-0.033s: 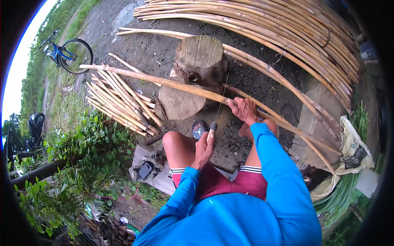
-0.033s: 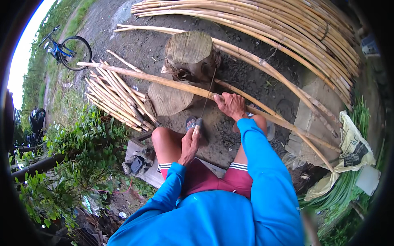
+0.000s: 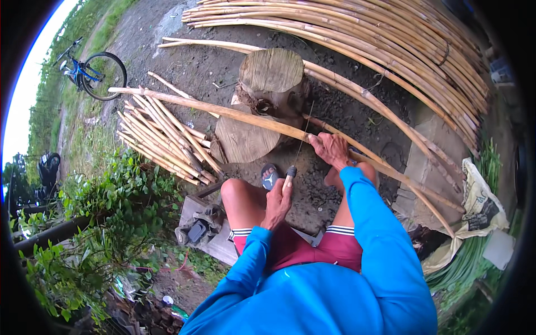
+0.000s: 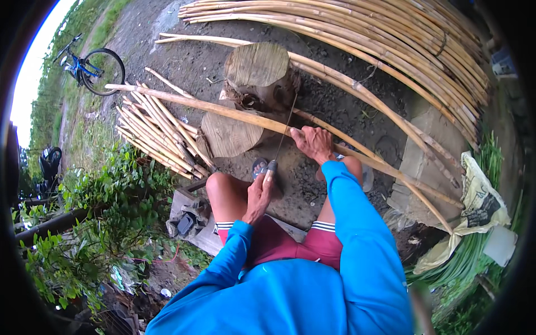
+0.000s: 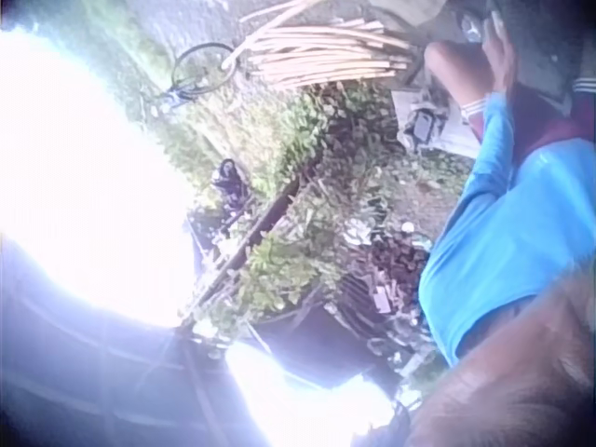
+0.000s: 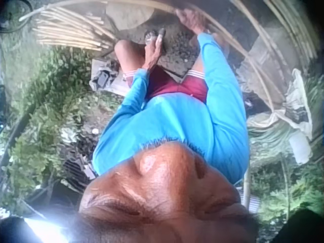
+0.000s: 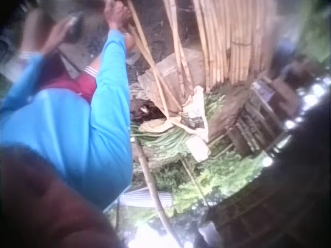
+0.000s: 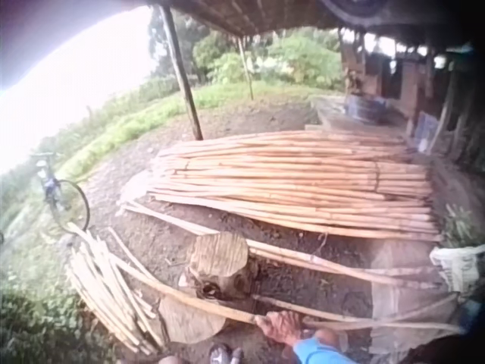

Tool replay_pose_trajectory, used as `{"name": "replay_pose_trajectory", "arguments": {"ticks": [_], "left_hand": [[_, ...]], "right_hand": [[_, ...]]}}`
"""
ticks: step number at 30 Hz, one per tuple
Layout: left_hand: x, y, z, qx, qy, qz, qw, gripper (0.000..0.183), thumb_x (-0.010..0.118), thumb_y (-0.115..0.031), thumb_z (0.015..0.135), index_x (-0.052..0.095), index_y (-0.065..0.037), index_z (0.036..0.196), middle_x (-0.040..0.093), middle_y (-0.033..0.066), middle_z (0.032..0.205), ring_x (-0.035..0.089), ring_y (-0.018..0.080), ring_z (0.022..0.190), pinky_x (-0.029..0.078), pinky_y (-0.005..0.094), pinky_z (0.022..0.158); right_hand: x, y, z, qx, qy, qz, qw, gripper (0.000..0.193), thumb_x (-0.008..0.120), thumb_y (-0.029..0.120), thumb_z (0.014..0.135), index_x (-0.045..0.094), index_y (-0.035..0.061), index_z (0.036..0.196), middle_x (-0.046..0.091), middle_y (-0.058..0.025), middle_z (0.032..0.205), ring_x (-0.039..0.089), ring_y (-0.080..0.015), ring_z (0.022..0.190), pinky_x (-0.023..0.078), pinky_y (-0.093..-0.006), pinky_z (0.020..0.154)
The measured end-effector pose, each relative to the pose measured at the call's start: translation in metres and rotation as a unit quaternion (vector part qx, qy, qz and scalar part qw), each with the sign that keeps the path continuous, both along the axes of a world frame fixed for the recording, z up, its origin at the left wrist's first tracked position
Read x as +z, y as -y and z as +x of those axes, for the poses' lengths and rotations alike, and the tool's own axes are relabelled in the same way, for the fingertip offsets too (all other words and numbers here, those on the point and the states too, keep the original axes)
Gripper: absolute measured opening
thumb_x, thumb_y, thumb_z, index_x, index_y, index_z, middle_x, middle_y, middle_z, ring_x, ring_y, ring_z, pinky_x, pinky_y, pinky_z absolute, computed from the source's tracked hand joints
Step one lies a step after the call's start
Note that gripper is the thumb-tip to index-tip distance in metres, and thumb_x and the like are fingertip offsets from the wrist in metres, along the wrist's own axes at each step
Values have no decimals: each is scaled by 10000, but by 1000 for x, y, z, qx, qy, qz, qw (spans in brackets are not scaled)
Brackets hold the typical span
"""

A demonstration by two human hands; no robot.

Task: The person cuts bamboo poles by positioning them across a wooden stump and sawing through them using a hand saw.

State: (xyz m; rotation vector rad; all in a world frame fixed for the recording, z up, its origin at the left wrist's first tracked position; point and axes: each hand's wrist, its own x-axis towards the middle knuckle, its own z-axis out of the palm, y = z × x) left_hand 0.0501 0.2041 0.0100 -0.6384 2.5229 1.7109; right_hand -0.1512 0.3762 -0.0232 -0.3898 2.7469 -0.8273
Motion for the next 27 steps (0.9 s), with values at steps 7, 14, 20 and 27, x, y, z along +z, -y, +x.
{"name": "replay_pose_trajectory", "arguments": {"ticks": [7,14,20,27], "left_hand": [[13,-3,5,-35,-4,-61,998,280,554,-286,1064,540,-31,1181,663,247,874,684,420,797,518,496,699],[24,-6,4,-13,-38,-46,998,289,559,-247,1054,507,-30,1237,672,280,876,683,482,757,517,544,656],[26,-5,5,-36,1,-124,992,247,567,-274,1056,527,-37,997,589,241,674,621,484,631,461,548,560],[43,-4,49,-25,37,-124,991,310,560,-297,1050,541,-18,915,607,297,692,643,505,679,469,581,581]], "right_hand": [[9,4,-13,24,107,32,993,700,447,675,969,779,65,886,725,-298,917,695,-517,906,541,-596,829],[15,21,-3,23,49,28,998,684,457,627,984,777,39,845,718,-303,887,699,-519,885,551,-599,822],[11,23,-2,6,9,39,999,700,484,654,962,793,35,858,730,-273,840,720,-484,840,571,-567,780],[11,26,-1,0,11,58,998,706,500,664,946,787,25,860,730,-272,825,724,-482,826,574,-562,778]]}}
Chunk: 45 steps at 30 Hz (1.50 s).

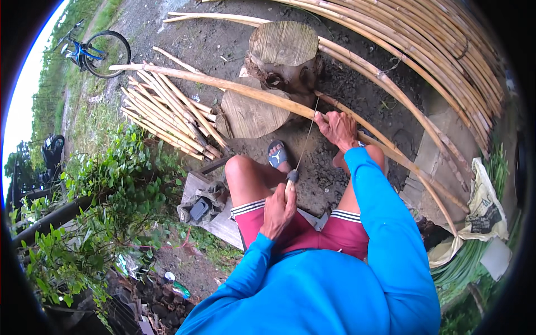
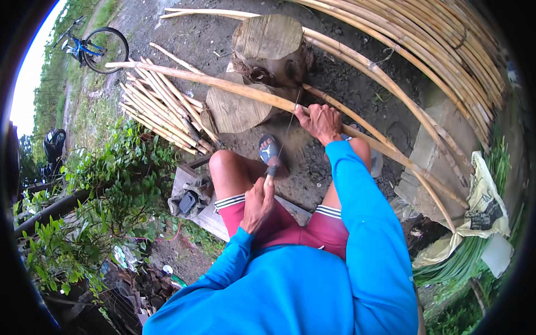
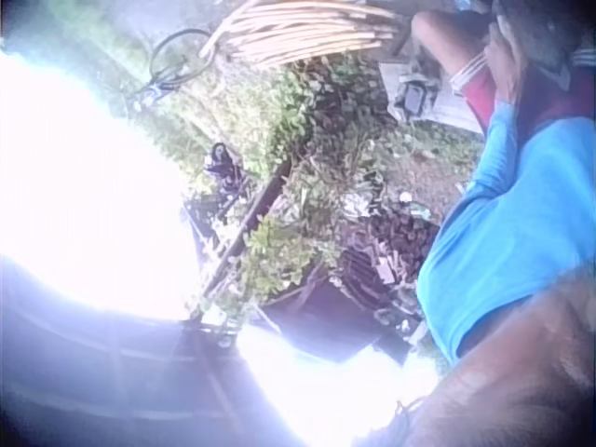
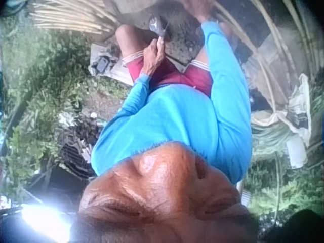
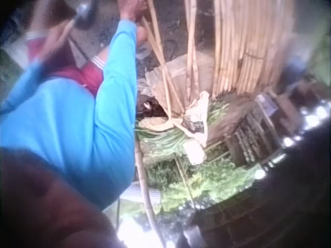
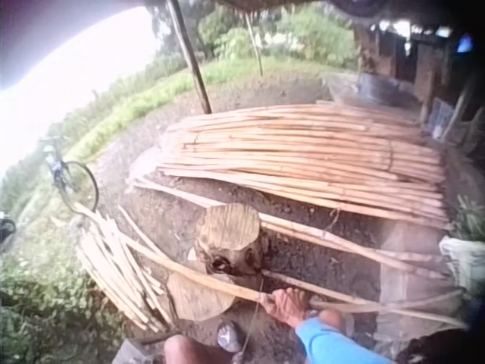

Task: The person cuts bamboo poles by positioning them across a wooden stump and sawing through them using a hand saw.

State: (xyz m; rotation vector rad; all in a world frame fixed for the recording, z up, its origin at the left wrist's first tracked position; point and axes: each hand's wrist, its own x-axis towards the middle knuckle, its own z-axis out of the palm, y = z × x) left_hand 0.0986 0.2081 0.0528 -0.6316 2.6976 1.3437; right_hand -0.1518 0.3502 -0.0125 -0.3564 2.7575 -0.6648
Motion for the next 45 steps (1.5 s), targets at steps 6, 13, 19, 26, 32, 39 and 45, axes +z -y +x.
{"name": "replay_pose_trajectory", "arguments": {"ticks": [6,13,19,26,32,39,45], "left_hand": [[-39,-14,-97,33,30,-5,999,479,510,-417,1062,598,18,881,643,332,799,635,536,781,458,606,675],[-45,2,-86,17,-10,26,999,342,552,-362,1056,571,-47,1188,677,287,930,648,519,856,498,588,751],[-11,-6,-81,-11,-10,13,1000,384,579,-276,1064,517,-94,1396,713,119,910,664,191,750,540,352,700],[-7,-7,-86,-95,-118,21,988,445,515,-93,1021,500,-126,1464,707,234,1099,720,345,807,567,427,742],[19,7,-38,-64,-102,52,991,405,546,-53,1002,530,-59,1407,721,266,1025,748,417,860,590,461,710],[9,-4,-79,-40,-100,39,993,394,544,-172,997,508,-124,1386,665,280,823,670,474,688,529,561,644],[3,-5,-95,-43,-103,97,989,361,494,-101,1006,500,-44,1363,675,217,843,699,365,706,536,436,673]], "right_hand": [[-9,-4,-1,-6,-5,-4,1000,729,474,678,952,789,28,849,728,-278,827,727,-480,806,579,-564,739],[7,1,5,22,31,4,999,622,505,612,941,811,77,864,745,-228,839,747,-414,826,583,-542,729],[2,-11,4,-6,-28,-45,999,732,513,681,913,769,23,719,701,-261,703,734,-437,713,581,-540,688],[8,-4,2,2,40,2,999,709,469,665,923,815,52,845,748,-247,818,755,-427,830,601,-532,743],[4,-1,2,8,13,-2,1000,681,496,658,957,806,60,851,752,-235,846,742,-447,849,591,-551,769],[-2,-4,-1,5,8,-6,1000,687,458,647,984,787,48,917,732,-271,858,712,-495,874,548,-593,795],[-6,-34,-13,105,91,-133,981,544,631,537,896,768,13,949,717,-299,933,689,-491,961,533,-572,838]]}}
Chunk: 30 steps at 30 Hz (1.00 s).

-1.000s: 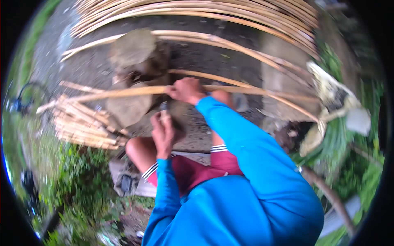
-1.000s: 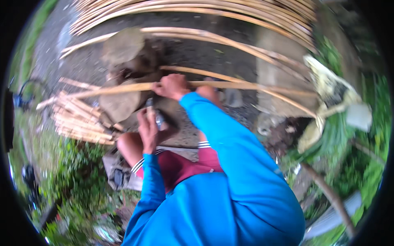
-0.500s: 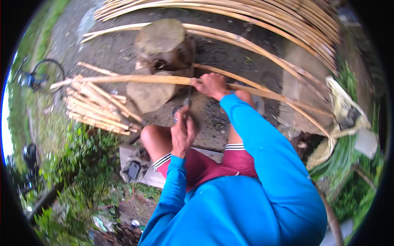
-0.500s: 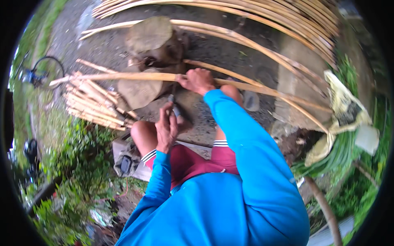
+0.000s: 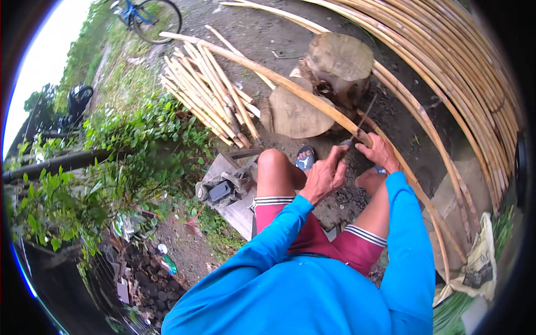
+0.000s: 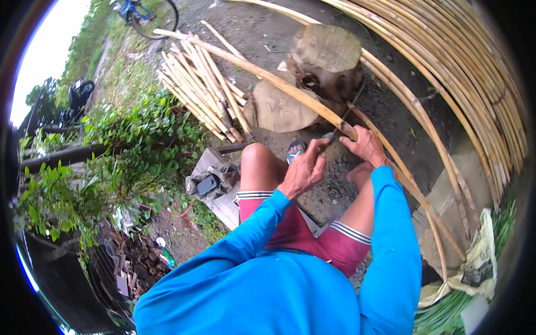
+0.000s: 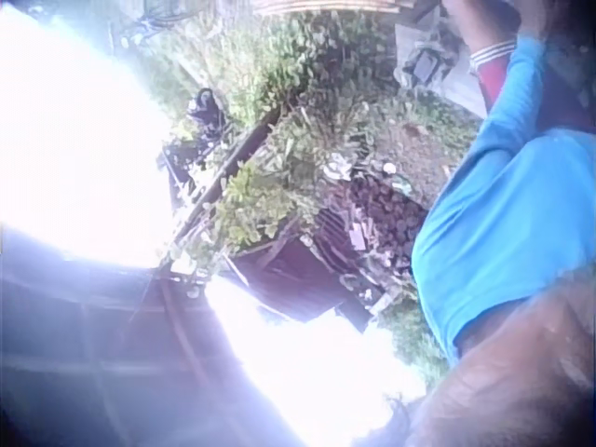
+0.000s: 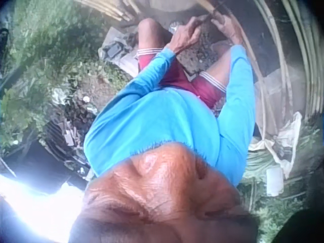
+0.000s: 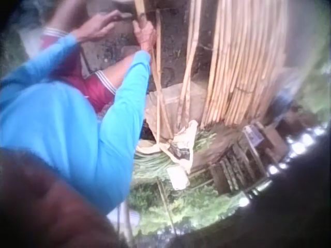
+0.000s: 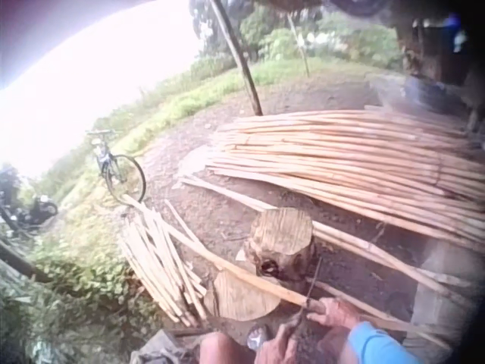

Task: The person cuts bamboo poles by positioning them across a wooden stump and sawing through them using a hand saw.

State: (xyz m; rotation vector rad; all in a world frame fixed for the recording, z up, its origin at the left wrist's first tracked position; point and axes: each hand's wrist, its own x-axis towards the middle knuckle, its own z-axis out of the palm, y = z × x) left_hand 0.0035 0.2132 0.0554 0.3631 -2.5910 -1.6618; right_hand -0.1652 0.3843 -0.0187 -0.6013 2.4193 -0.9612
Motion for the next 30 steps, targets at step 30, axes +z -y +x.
{"name": "replay_pose_trajectory", "arguments": {"ticks": [30], "left_hand": [[-9,3,-2,13,-33,-59,998,360,516,-83,1032,518,-69,1392,728,205,930,723,372,729,555,441,667]], "right_hand": [[-7,13,-1,-64,-47,211,974,381,697,347,764,790,23,942,731,-298,923,719,-481,901,594,-523,841]]}}
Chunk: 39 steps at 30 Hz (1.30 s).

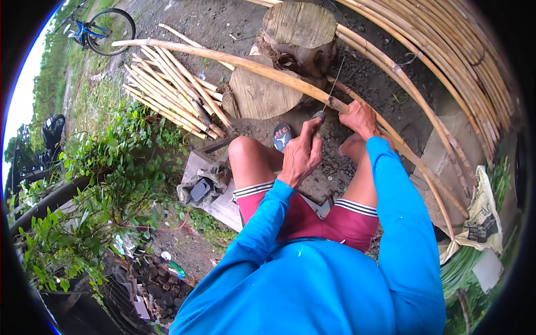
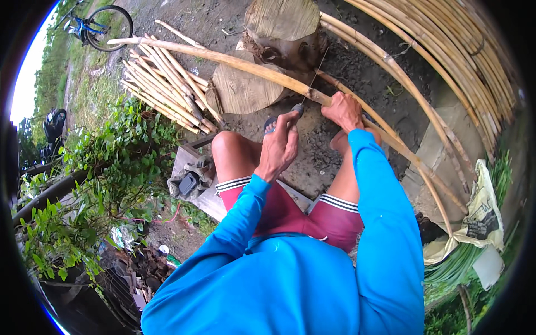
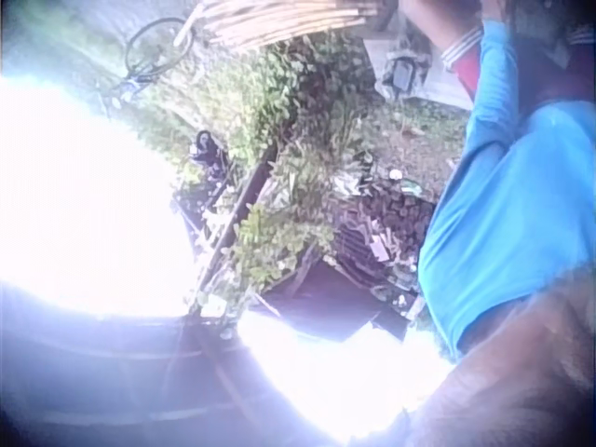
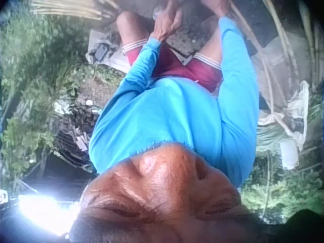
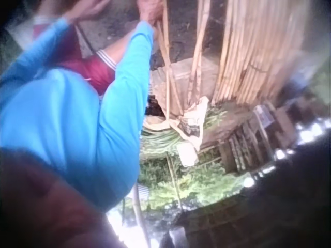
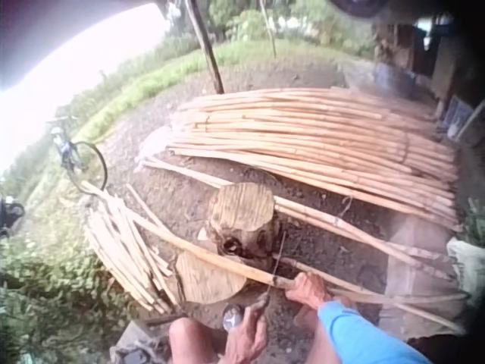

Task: The person cuts bamboo poles by positioning them across a wooden stump and sawing through them using a hand saw.

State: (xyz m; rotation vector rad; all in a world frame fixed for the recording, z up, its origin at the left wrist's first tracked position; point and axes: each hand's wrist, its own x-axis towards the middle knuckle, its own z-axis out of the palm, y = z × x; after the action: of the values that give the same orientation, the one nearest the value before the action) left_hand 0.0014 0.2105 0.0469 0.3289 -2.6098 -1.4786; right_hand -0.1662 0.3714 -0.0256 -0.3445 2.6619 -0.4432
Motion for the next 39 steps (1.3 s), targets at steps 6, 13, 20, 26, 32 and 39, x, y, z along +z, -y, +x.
{"name": "replay_pose_trajectory", "arguments": {"ticks": [6,13,20,26,32,39], "left_hand": [[17,0,63,10,53,24,998,385,542,-95,997,524,-100,1382,705,268,1028,714,459,800,555,525,678],[15,-3,10,11,60,-20,998,414,545,-112,997,499,-111,1409,668,286,866,691,468,751,541,524,640],[33,-2,69,7,2,-8,1000,400,535,-49,992,514,-86,1390,692,299,909,713,464,805,557,518,680],[33,3,58,2,83,18,996,395,544,-77,994,506,-94,1387,693,273,896,721,450,837,552,534,685],[19,5,16,27,82,6,996,322,551,-108,1001,514,-80,1320,657,291,828,669,483,697,502,550,577],[38,-2,52,10,38,-8,999,322,532,-135,1022,506,-104,1342,654,287,760,675,480,692,512,551,583]], "right_hand": [[-4,-5,2,-2,4,-3,1000,381,703,338,752,788,15,935,730,-306,929,721,-477,912,585,-519,863],[7,6,1,-17,23,-22,999,367,683,320,754,789,8,917,722,-324,945,715,-492,951,580,-530,871],[3,2,0,-17,13,-11,1000,372,691,324,741,783,7,913,724,-323,959,711,-495,972,574,-540,894],[0,-3,3,-3,16,0,1000,368,675,308,750,784,3,923,722,-329,986,712,-492,974,574,-532,905],[9,12,4,-3,21,-24,999,362,678,305,774,781,-4,931,721,-328,951,713,-505,947,586,-527,881],[5,1,1,-18,3,-2,1000,378,681,322,760,785,-1,926,732,-306,982,711,-506,951,579,-537,896]]}}
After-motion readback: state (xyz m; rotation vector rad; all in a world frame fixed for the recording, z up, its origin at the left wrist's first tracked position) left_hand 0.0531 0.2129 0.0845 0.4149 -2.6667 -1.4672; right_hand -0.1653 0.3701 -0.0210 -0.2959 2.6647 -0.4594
